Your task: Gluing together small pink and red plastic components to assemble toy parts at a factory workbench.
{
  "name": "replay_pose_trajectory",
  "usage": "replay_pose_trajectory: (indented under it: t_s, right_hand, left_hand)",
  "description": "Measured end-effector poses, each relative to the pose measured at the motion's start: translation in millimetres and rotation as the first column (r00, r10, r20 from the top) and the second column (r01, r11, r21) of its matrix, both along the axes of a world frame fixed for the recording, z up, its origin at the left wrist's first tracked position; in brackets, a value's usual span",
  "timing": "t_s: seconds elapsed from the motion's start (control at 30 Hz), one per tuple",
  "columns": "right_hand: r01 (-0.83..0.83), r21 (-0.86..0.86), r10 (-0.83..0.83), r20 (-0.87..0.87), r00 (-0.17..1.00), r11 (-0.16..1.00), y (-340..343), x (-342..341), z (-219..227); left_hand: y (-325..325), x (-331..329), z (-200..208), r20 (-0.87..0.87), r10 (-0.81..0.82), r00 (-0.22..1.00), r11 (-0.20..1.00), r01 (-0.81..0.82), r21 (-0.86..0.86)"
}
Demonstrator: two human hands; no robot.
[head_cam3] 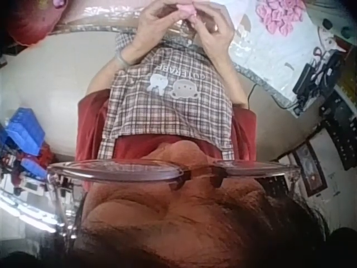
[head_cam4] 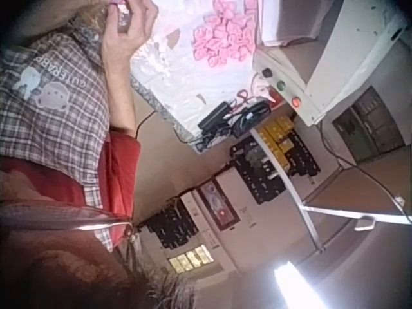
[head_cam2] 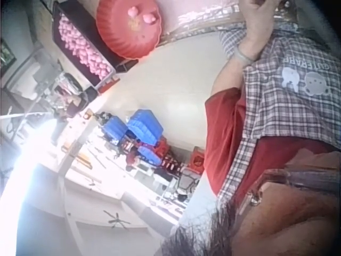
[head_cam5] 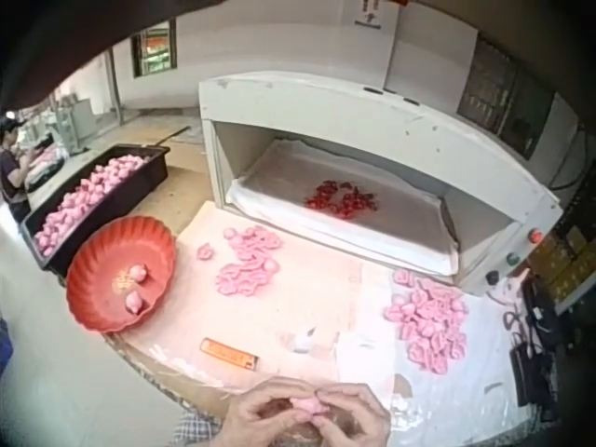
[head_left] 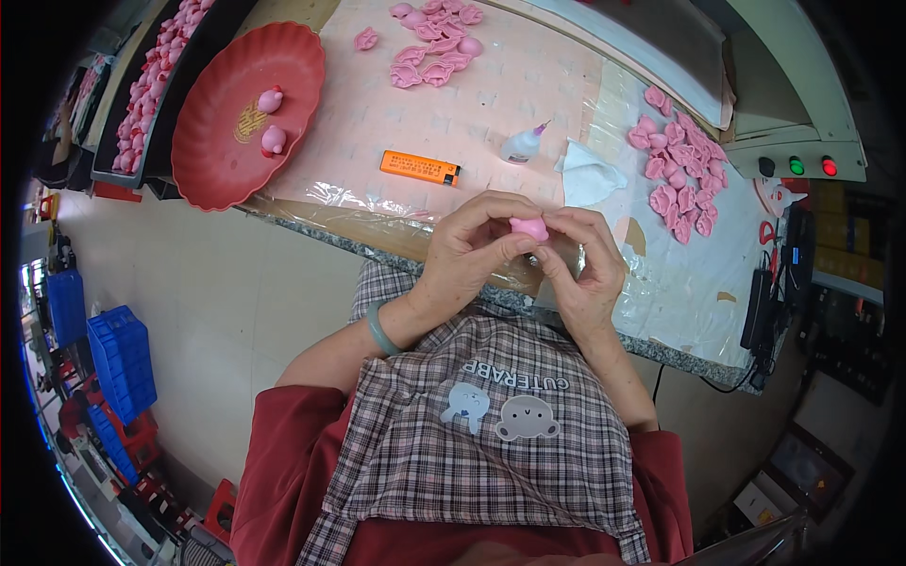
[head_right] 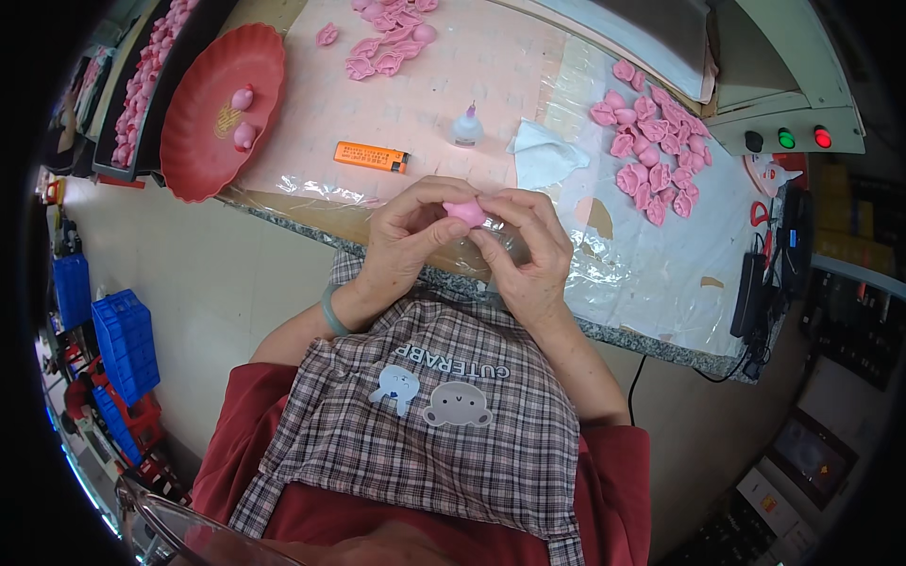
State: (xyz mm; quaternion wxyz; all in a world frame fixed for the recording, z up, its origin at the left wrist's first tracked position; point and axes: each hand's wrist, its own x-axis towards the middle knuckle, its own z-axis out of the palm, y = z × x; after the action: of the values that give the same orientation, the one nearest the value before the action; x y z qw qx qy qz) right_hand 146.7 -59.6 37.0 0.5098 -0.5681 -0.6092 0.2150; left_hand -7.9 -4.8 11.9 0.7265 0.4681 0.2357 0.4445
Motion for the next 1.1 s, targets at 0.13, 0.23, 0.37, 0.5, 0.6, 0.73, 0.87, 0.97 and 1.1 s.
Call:
replay_pose_trajectory:
  t_s: [0.13, 0.23, 0.37, 0.5, 0.6, 0.73, 0.87, 0.97, 1.1]
  right_hand:
    - [0.034, 0.014, -0.036, 0.177, 0.984, 0.999, -1, -4, 4]
    - [0.036, 0.149, -0.080, 0.306, 0.949, 0.988, -1, -4, -5]
    - [0.043, 0.145, -0.088, 0.322, 0.943, 0.988, -1, -1, -6]
    - [0.031, 0.131, -0.073, 0.329, 0.941, 0.991, 1, 0, -1]
    - [0.031, 0.123, -0.070, 0.327, 0.942, 0.992, 4, -1, 2]
    - [0.031, 0.134, -0.074, 0.335, 0.939, 0.991, 3, -5, -1]
    - [0.002, 0.178, -0.073, 0.395, 0.916, 0.984, 2, -1, -5]
    - [-0.020, 0.210, -0.073, 0.426, 0.902, 0.978, 2, 0, -7]
    - [-0.002, 0.214, -0.090, 0.418, 0.904, 0.977, 1, -1, -8]
  left_hand:
    - [0, 2, -5, 0.068, 0.004, 0.998, 0.999, -0.007, 0.037]
    - [-1, 2, -7, 0.035, 0.012, 0.999, 0.999, -0.014, 0.045]
    - [3, 0, 0, -0.063, 0.031, 0.997, 0.995, -0.025, 0.098]
    - [2, -2, 2, -0.132, 0.060, 0.989, 0.994, -0.048, 0.094]
    - [-2, 2, 0, 0.022, 0.054, 0.998, 0.994, -0.052, -0.091]
    - [-2, 2, -3, 0.033, 0.054, 0.998, 0.998, -0.053, -0.033]
    - [-2, 2, -6, -0.013, 0.037, 0.999, 0.999, -0.037, 0.000]
    - [-2, 2, -8, -0.035, 0.035, 0.999, 0.999, -0.034, 0.021]
    - [-2, 2, -7, -0.045, 0.030, 0.999, 0.999, -0.029, 0.039]
